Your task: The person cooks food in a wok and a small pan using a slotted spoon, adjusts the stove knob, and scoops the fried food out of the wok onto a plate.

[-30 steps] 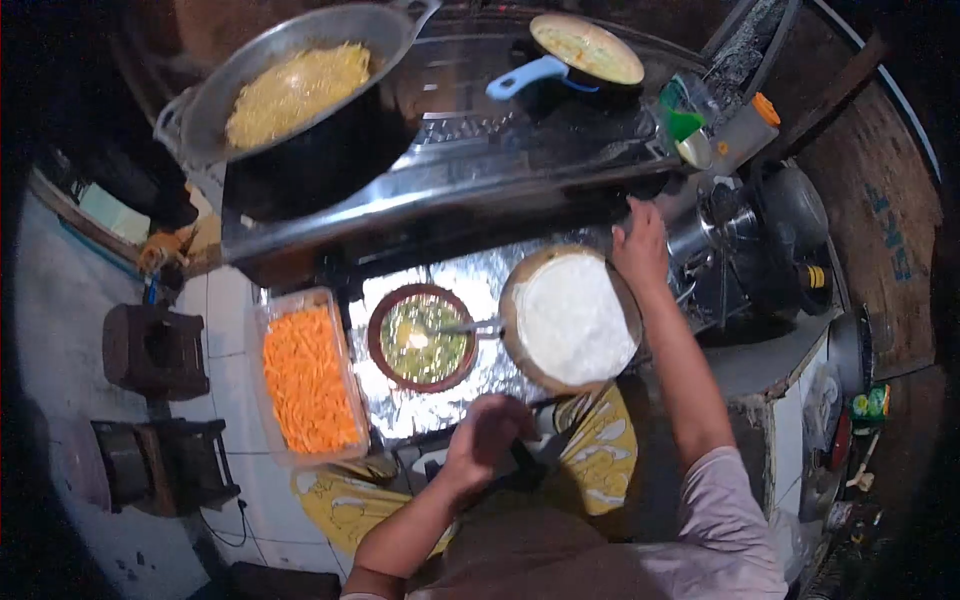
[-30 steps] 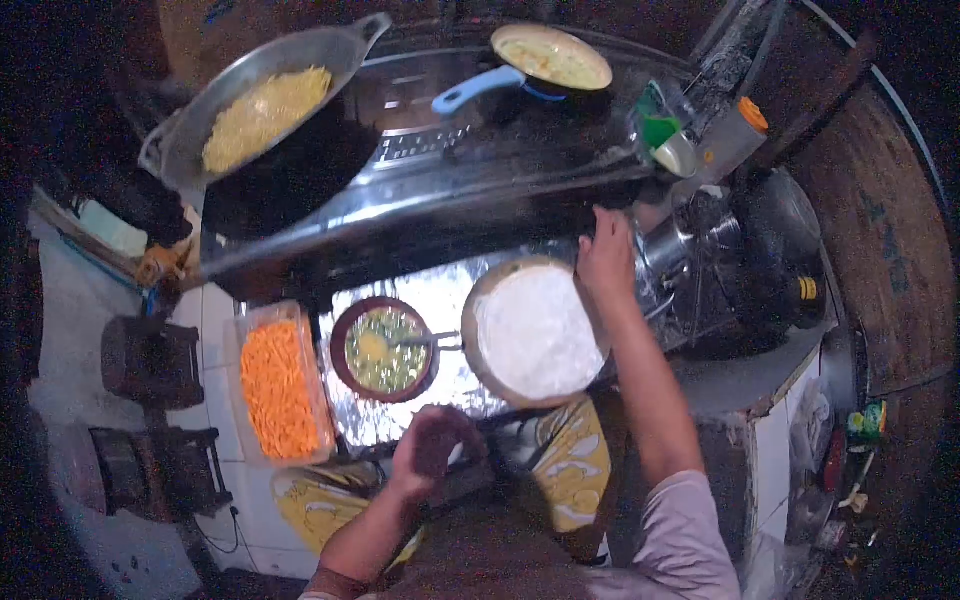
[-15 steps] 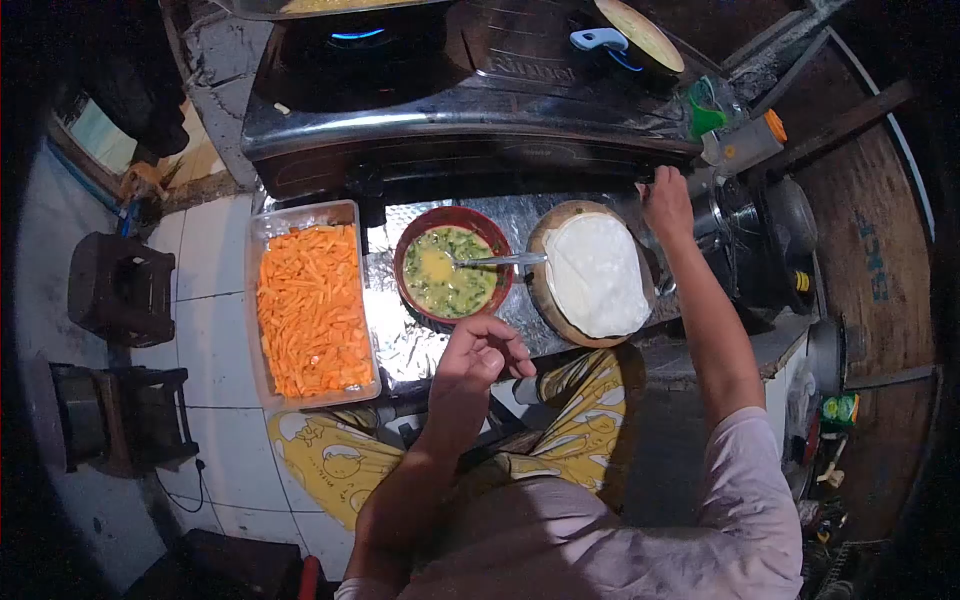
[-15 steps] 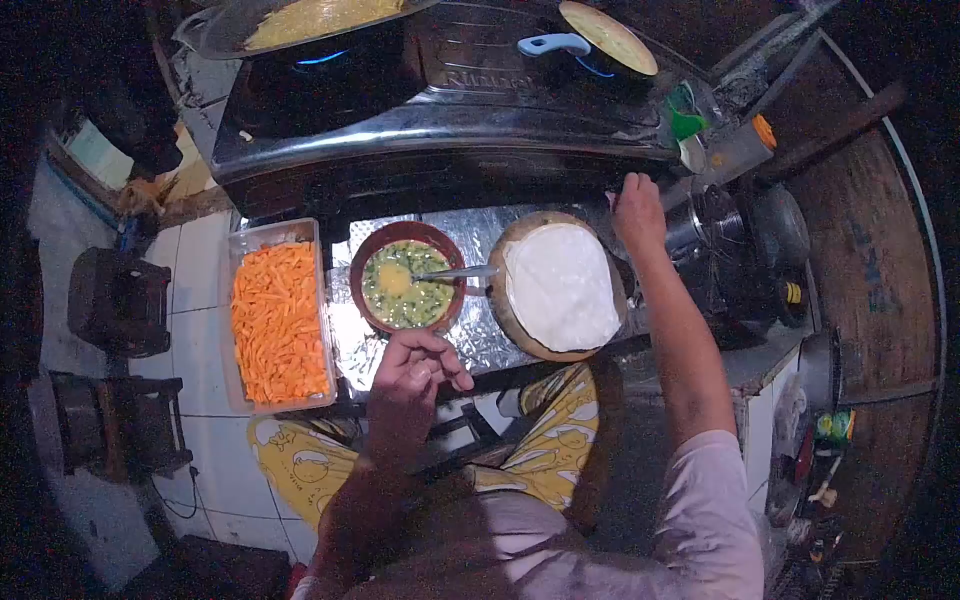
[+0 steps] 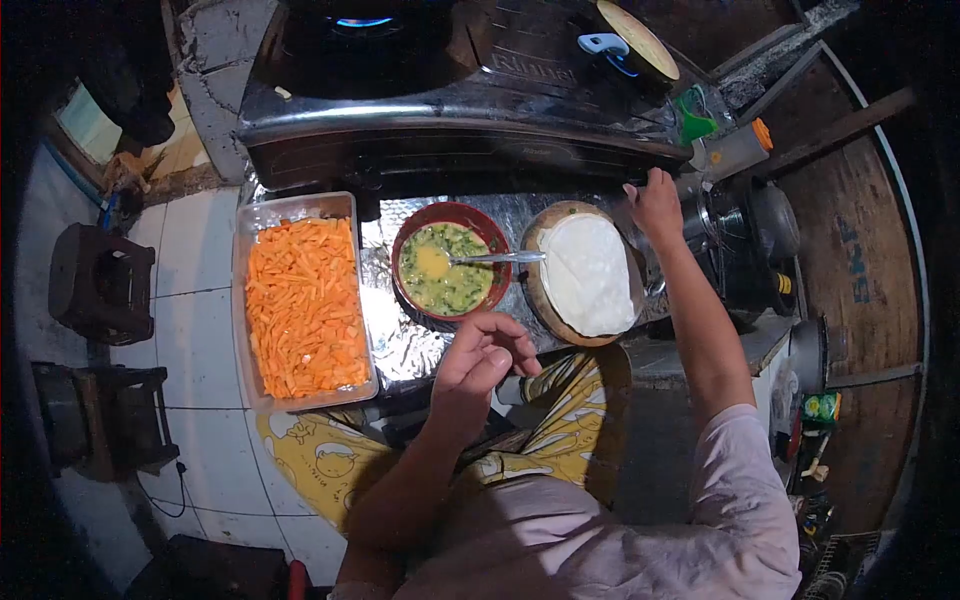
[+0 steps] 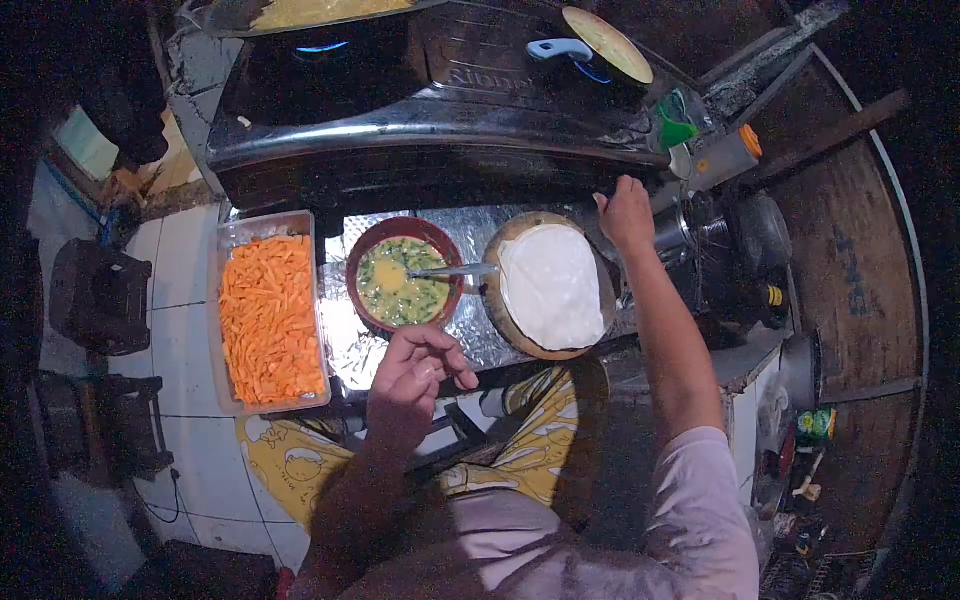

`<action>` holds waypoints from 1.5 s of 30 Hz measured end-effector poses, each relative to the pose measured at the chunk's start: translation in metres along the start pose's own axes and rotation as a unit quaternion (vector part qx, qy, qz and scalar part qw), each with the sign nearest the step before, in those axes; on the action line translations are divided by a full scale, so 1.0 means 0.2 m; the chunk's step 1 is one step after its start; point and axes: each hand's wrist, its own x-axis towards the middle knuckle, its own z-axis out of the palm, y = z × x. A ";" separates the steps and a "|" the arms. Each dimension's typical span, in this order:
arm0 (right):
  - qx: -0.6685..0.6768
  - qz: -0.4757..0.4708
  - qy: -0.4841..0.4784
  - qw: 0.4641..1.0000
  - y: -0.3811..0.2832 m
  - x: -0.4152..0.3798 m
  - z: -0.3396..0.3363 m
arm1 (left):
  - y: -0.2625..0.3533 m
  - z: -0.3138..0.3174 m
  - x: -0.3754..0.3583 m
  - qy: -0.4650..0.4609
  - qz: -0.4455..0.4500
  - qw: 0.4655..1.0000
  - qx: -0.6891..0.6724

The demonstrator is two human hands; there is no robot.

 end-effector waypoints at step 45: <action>0.008 -0.002 0.035 0.999 0.06 0.01 0.12 | 0.05 -0.01 -0.01 -0.048 0.017 0.999 -0.010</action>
